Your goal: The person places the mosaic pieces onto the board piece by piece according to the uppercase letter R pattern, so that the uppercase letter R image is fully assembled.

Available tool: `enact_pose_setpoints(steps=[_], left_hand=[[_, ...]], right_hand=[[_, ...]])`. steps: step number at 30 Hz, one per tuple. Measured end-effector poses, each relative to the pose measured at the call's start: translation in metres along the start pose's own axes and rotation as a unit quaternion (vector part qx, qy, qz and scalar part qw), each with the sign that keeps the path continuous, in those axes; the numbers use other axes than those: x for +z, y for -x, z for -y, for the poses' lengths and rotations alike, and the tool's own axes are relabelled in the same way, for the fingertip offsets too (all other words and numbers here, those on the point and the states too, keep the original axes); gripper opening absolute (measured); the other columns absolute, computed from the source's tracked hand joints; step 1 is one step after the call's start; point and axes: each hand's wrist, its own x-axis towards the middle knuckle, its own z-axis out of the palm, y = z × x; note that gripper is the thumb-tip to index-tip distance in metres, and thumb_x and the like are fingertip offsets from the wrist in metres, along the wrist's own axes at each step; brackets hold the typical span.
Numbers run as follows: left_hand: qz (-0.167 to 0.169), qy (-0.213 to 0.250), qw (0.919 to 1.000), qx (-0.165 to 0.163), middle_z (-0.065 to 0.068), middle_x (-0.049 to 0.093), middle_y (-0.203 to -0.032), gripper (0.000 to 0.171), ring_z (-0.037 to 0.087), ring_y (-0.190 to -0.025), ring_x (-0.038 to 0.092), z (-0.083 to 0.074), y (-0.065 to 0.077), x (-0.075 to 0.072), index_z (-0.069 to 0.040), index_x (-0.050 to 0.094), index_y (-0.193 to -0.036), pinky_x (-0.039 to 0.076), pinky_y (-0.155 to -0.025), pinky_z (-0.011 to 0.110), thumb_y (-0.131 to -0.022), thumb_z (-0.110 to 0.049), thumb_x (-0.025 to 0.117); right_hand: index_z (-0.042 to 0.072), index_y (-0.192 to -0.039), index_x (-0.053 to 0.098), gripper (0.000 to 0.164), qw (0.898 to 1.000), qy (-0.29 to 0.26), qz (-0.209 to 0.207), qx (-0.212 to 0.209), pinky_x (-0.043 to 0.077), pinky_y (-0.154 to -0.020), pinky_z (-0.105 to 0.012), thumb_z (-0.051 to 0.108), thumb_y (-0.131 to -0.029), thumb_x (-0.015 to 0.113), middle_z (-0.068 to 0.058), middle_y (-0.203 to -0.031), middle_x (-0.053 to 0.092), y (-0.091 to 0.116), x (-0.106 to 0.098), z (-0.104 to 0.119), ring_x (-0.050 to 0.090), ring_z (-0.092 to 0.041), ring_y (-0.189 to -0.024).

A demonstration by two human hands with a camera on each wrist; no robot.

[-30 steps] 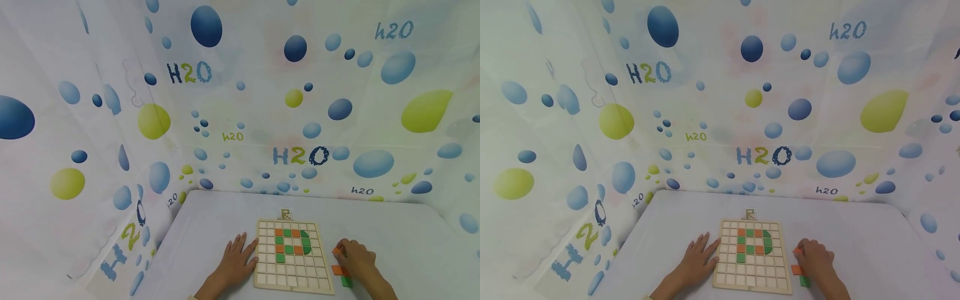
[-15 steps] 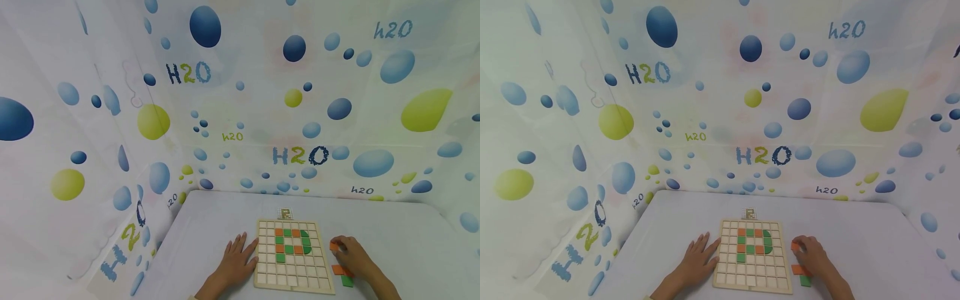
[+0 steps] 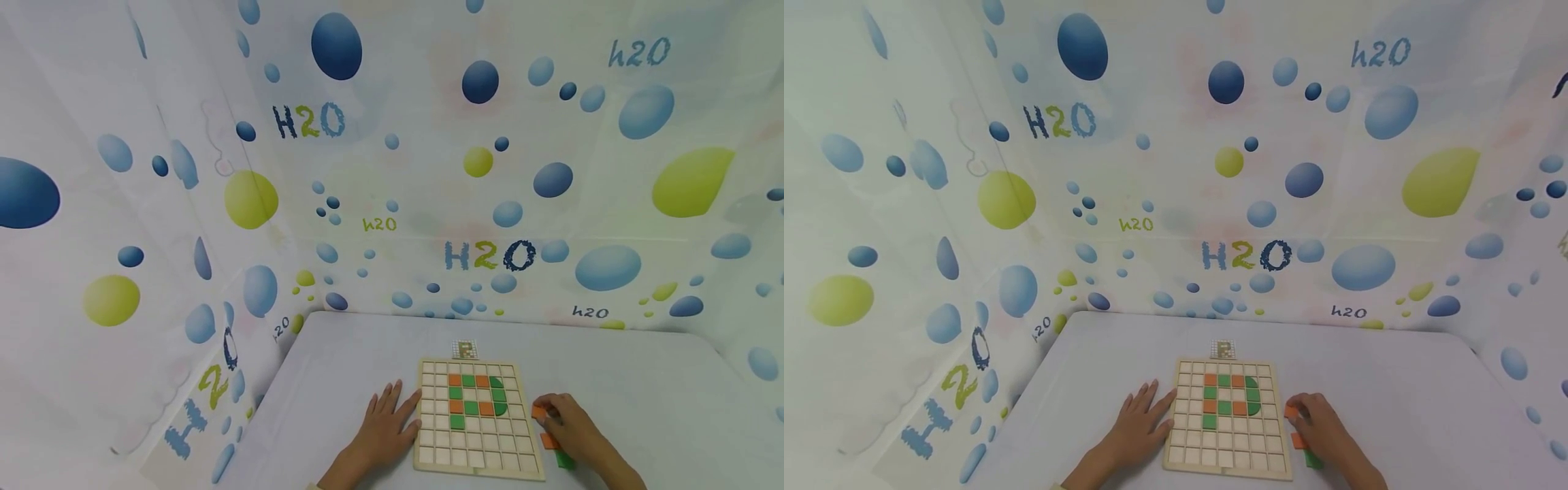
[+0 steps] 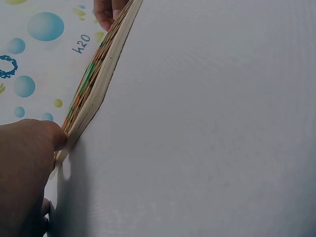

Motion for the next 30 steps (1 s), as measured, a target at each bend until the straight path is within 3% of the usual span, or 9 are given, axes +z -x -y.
enact_pose_setpoints(steps=[6, 14, 24, 30], left_hand=[[0.001, -0.001, 1.0, 0.0, 0.02, 0.027, -0.173, 0.058, 0.045, -0.16, 0.022, -0.001, 0.0, 0.0, -0.027, 0.043, -0.163, 0.017, -0.124, 0.071, -0.108, -0.047, 0.047], [0.003, -0.001, 1.0, 0.0, 0.02, 0.026, -0.173, 0.058, 0.045, -0.16, 0.022, -0.002, 0.001, -0.001, -0.028, 0.043, -0.163, 0.017, -0.124, 0.071, -0.108, -0.047, 0.047], [0.002, -0.004, 1.0, 0.003, 0.021, 0.027, -0.172, 0.059, 0.046, -0.159, 0.023, 0.001, -0.001, 0.0, -0.028, 0.043, -0.163, 0.018, -0.123, 0.071, -0.108, -0.048, 0.047], [0.001, 0.001, 1.0, 0.004, 0.022, 0.027, -0.172, 0.058, 0.047, -0.159, 0.023, 0.0, 0.0, 0.0, -0.028, 0.043, -0.163, 0.017, -0.123, 0.072, -0.108, -0.048, 0.047]], right_hand=[[0.004, -0.125, 0.067, 0.027, 1.0, -0.001, -0.012, 0.005, 0.055, -0.091, -0.045, 0.009, -0.098, 0.07, -0.009, -0.116, 0.06, 0.003, -0.001, 0.008, 0.059, -0.019, -0.103], [0.006, -0.129, 0.067, 0.031, 0.999, -0.037, -0.005, 0.014, 0.054, -0.1, -0.054, 0.015, -0.099, 0.069, -0.01, -0.125, 0.06, 0.003, 0.001, 0.026, 0.061, -0.024, -0.116], [0.008, -0.12, 0.07, 0.022, 0.996, -0.05, -0.005, -0.074, 0.055, -0.087, -0.03, 0.004, -0.098, 0.069, -0.005, -0.118, 0.059, 0.002, 0.026, 0.051, 0.059, -0.015, -0.104], [0.008, -0.118, 0.068, 0.026, 0.992, -0.058, 0.013, -0.113, 0.056, -0.084, -0.031, 0.013, -0.095, 0.078, -0.003, -0.113, 0.058, 0.002, 0.042, 0.068, 0.062, -0.016, -0.1]])
